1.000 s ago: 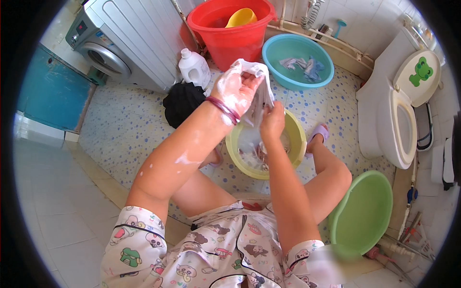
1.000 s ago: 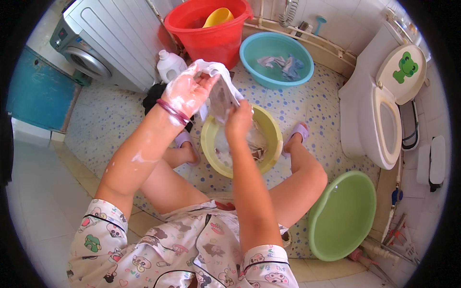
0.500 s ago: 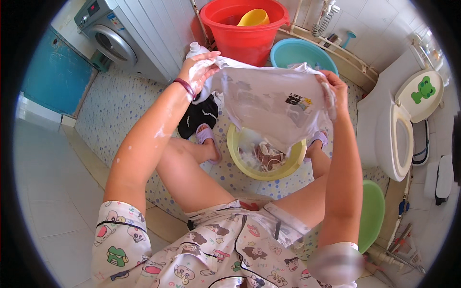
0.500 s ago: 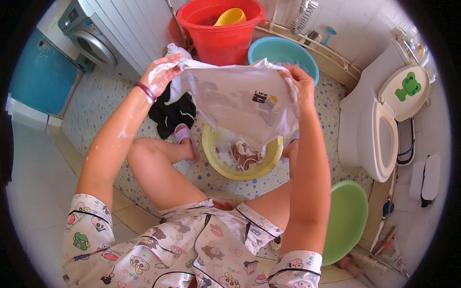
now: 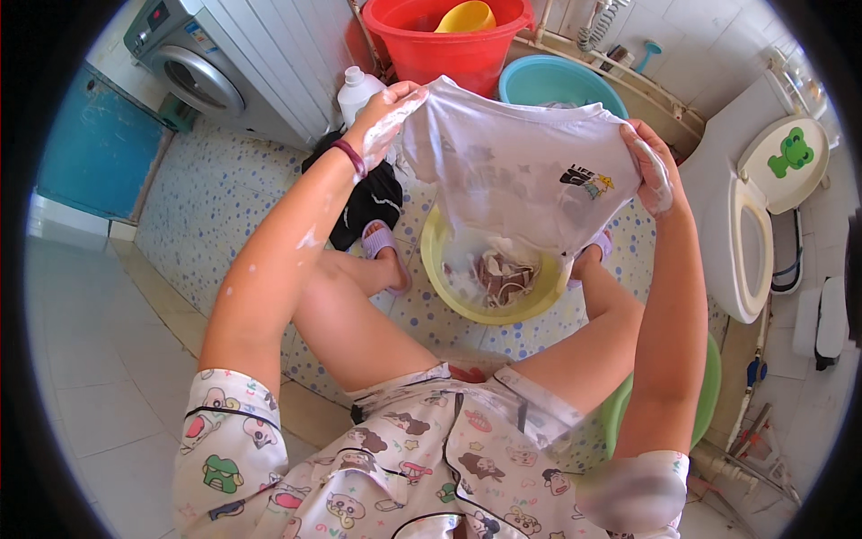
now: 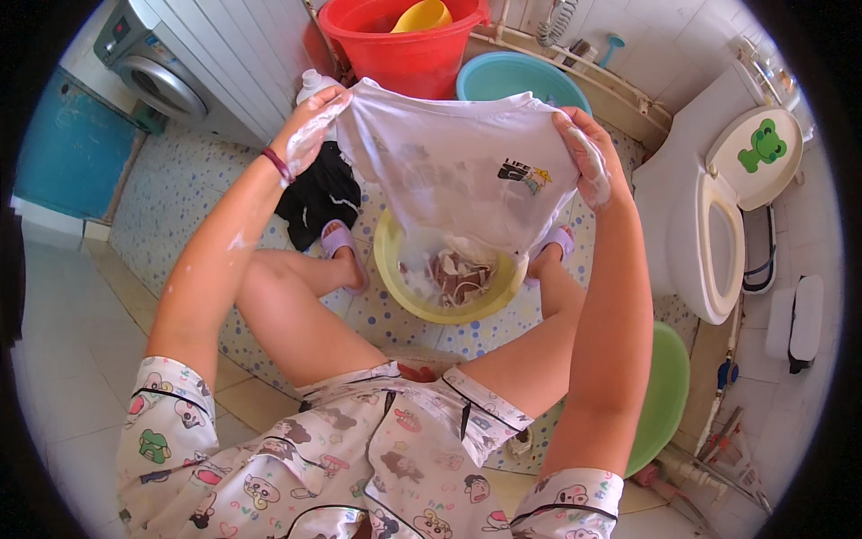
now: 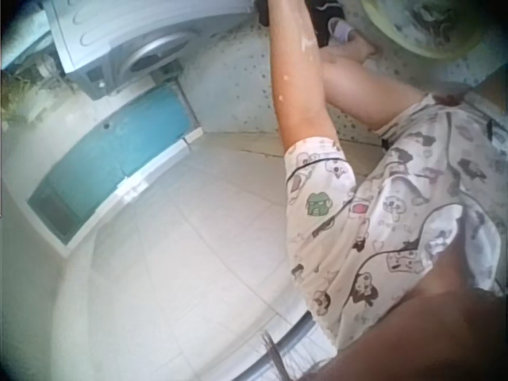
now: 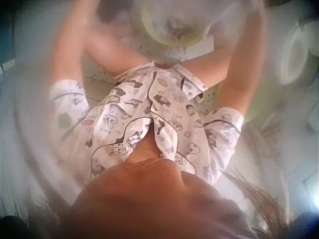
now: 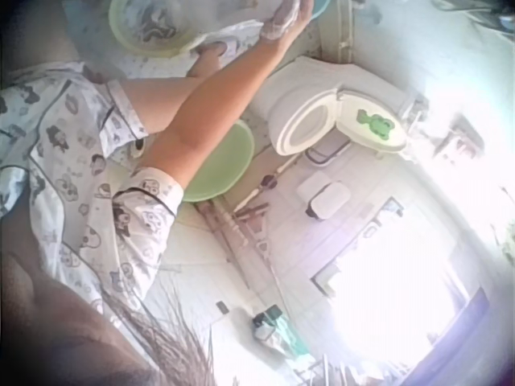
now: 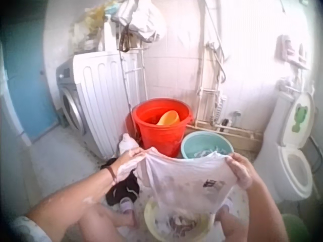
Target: Hand washing a white t-shirt in a basin with soap.
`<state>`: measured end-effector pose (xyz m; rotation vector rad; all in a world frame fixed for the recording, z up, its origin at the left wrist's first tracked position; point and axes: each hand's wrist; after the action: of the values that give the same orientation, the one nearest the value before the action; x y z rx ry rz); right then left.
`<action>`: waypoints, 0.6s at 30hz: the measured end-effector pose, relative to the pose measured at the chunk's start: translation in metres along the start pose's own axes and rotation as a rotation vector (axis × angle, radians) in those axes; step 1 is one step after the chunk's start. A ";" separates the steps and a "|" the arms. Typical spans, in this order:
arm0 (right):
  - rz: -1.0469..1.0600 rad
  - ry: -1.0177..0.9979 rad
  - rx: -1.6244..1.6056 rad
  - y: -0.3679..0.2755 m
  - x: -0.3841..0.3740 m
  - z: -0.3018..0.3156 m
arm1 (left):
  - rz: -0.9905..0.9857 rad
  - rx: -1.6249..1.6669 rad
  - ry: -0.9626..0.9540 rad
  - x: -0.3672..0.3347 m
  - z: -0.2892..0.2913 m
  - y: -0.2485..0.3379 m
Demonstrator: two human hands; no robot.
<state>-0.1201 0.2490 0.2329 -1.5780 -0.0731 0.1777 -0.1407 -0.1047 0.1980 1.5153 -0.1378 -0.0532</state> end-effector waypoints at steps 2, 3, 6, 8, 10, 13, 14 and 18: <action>-0.007 0.001 -0.020 0.001 0.001 0.000 | 0.033 0.206 -0.040 -0.001 -0.005 -0.001; -0.033 0.012 -0.037 0.002 0.001 0.002 | 0.065 0.418 -0.082 0.001 -0.011 0.000; -0.066 0.020 -0.098 0.005 0.005 0.001 | 0.082 0.569 -0.135 0.006 -0.019 0.009; -0.072 0.014 -0.142 0.008 0.007 0.000 | 0.100 0.605 -0.173 0.007 -0.020 0.010; -0.094 -0.004 -0.181 0.012 0.009 0.002 | 0.110 0.616 -0.174 0.007 -0.021 0.007; -0.111 0.023 -0.232 0.012 0.013 0.002 | 0.119 0.546 -0.117 0.011 -0.024 0.006; -0.111 0.029 -0.233 0.012 0.014 0.000 | 0.121 0.544 -0.123 0.010 -0.026 0.004; -0.098 -0.116 -0.249 0.010 0.019 -0.029 | 0.120 0.466 -0.258 0.018 -0.053 0.005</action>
<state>-0.0973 0.2228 0.2215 -1.8074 -0.2708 0.1885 -0.1164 -0.0545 0.2015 1.9578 -0.4736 -0.1271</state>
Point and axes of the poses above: each hand's wrist, its own x-axis away from the middle knuckle, its own z-axis out of the back of the hand, y = z × x, and after that the axes turned 6 degrees about z, right-handed
